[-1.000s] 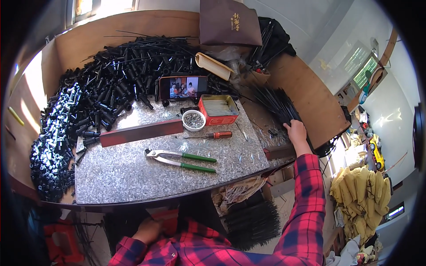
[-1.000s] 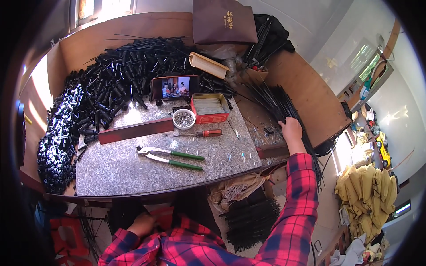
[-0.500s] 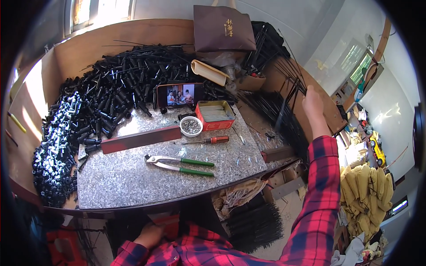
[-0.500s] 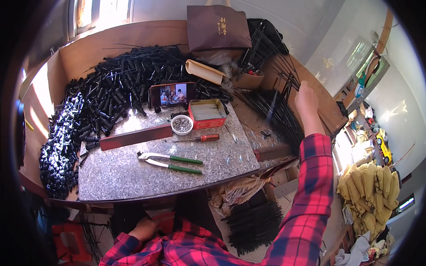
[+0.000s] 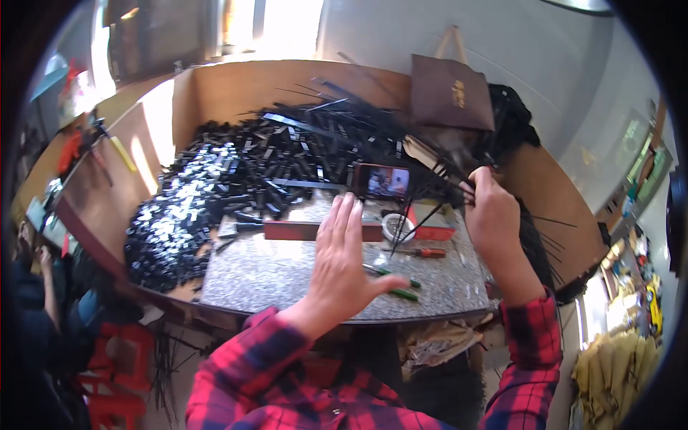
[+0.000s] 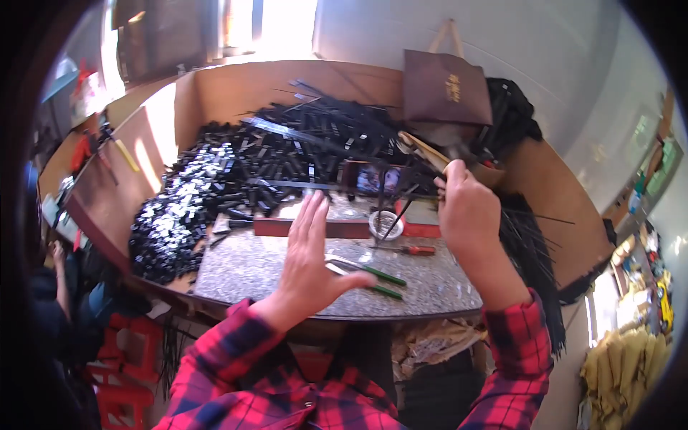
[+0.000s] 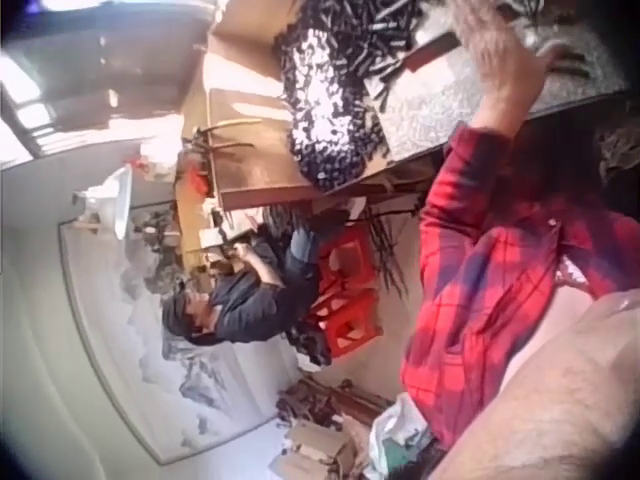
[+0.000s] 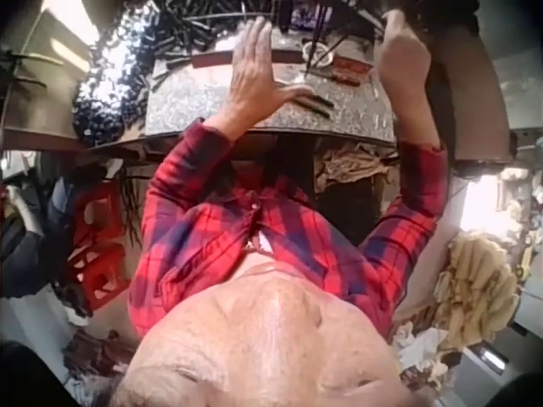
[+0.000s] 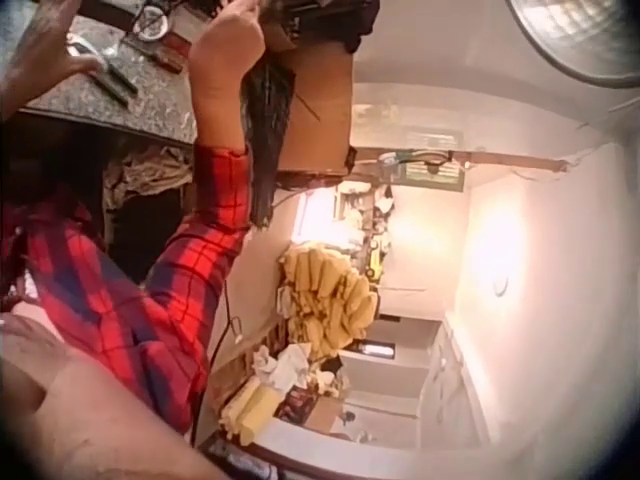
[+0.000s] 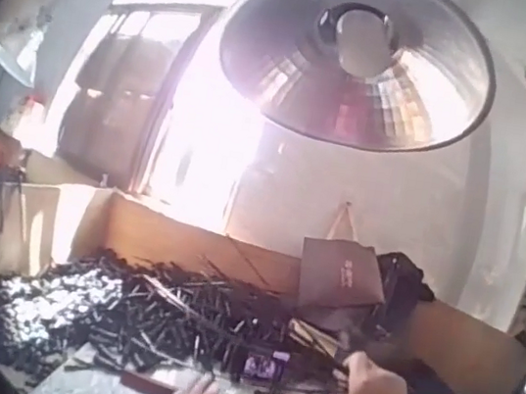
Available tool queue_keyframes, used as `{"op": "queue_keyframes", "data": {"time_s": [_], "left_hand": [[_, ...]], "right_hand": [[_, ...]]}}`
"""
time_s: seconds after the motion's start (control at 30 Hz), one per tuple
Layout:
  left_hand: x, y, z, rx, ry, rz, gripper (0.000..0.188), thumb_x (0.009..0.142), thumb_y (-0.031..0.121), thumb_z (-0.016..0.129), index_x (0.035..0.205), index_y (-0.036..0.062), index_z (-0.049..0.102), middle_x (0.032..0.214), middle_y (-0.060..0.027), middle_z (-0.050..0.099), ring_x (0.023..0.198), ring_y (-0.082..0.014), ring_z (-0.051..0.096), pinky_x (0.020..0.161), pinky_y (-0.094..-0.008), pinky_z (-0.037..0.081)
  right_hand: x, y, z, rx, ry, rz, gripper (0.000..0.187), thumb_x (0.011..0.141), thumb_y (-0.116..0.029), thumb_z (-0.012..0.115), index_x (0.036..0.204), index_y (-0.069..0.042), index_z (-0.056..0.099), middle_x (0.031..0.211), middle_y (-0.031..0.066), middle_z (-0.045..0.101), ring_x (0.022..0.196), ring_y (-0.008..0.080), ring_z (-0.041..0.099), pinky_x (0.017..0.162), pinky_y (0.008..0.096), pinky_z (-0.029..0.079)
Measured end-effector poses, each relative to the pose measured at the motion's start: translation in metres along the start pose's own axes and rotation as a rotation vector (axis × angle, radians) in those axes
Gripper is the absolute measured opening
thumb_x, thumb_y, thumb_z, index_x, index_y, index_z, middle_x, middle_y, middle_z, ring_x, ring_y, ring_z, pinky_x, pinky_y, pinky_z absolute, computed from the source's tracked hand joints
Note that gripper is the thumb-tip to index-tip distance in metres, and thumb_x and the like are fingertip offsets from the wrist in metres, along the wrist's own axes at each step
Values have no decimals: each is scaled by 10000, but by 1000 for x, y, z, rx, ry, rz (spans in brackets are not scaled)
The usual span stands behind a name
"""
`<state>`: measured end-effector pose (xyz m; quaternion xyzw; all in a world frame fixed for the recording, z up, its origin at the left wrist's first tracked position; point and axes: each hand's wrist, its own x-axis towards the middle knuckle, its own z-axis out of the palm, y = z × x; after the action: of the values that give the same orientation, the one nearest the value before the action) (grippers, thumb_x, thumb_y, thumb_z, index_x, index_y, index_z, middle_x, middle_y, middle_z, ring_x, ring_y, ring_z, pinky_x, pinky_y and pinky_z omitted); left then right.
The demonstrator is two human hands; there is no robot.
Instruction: Assembling plastic brushes by grouping bristles and securing them with a plastic clip.
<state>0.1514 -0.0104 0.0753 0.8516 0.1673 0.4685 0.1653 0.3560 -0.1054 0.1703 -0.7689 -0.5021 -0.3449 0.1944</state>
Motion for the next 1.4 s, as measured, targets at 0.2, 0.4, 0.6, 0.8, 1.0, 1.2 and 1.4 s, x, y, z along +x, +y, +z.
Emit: {"op": "queue_keyframes", "data": {"time_s": [0.2, 0.4, 0.6, 0.8, 1.0, 1.2, 1.4], "left_hand": [[20, -18, -11, -246, 239, -291, 934, 631, 375, 846, 1296, -39, 337, 1205, -238, 476, 1119, -379, 472, 950, -434, 382], [18, -44, -35, -348, 480, -301, 443, 758, 110, 721, 1110, 10, 472, 915, -141, 606, 853, -272, 599, 772, -360, 460], [22, -90, -97, -490, 726, -313, 214, 816, 18, 650, 1012, 2, 566, 808, -46, 639, 701, -88, 602, 628, -240, 474], [20, -98, -127, -341, 515, -339, 143, 806, 17, 633, 944, -19, 644, 741, -55, 671, 661, -73, 602, 611, -233, 470], [19, -88, -132, -188, 328, -337, 148, 820, 12, 645, 966, -8, 663, 820, -46, 692, 754, -79, 633, 687, -224, 504], [18, -67, -118, -499, 272, -414, 121, 825, -12, 615, 943, -23, 635, 810, -55, 676, 745, -101, 632, 675, -234, 510], [15, -83, -125, -573, 361, -430, 102, 810, -41, 603, 901, -18, 643, 791, -45, 669, 732, -88, 620, 655, -224, 501]], "right_hand": [[2, -88, 5, 199, -19, -304, 121, 808, -47, 518, 921, -29, 476, 768, 137, 580, 687, 301, 630, 554, 389, 500], [-1, -140, 21, 326, -61, -394, 226, 763, -40, 601, 951, -42, 475, 751, 140, 587, 693, 331, 615, 583, 411, 476], [-26, -146, 20, 626, -348, -429, 247, 832, -143, 638, 1017, -45, 506, 698, 134, 600, 637, 265, 626, 559, 382, 475], [-41, -144, 2, 1240, -1180, -34, 344, 847, -154, 679, 1110, -19, 503, 683, -12, 516, 550, 55, 512, 511, 222, 430], [-43, -155, 0, 1708, -1228, 223, 347, 955, -189, 514, 1230, -5, 406, 755, 41, 531, 598, 102, 555, 525, 258, 467], [-40, -173, 11, 1895, -1071, 458, 226, 1004, -270, 413, 1018, -46, 440, 858, 80, 566, 668, 169, 617, 564, 308, 520], [-22, -162, 30, 1879, -529, 398, 177, 1006, -242, 394, 961, -79, 450, 886, 101, 611, 789, 178, 631, 641, 313, 552]]}}
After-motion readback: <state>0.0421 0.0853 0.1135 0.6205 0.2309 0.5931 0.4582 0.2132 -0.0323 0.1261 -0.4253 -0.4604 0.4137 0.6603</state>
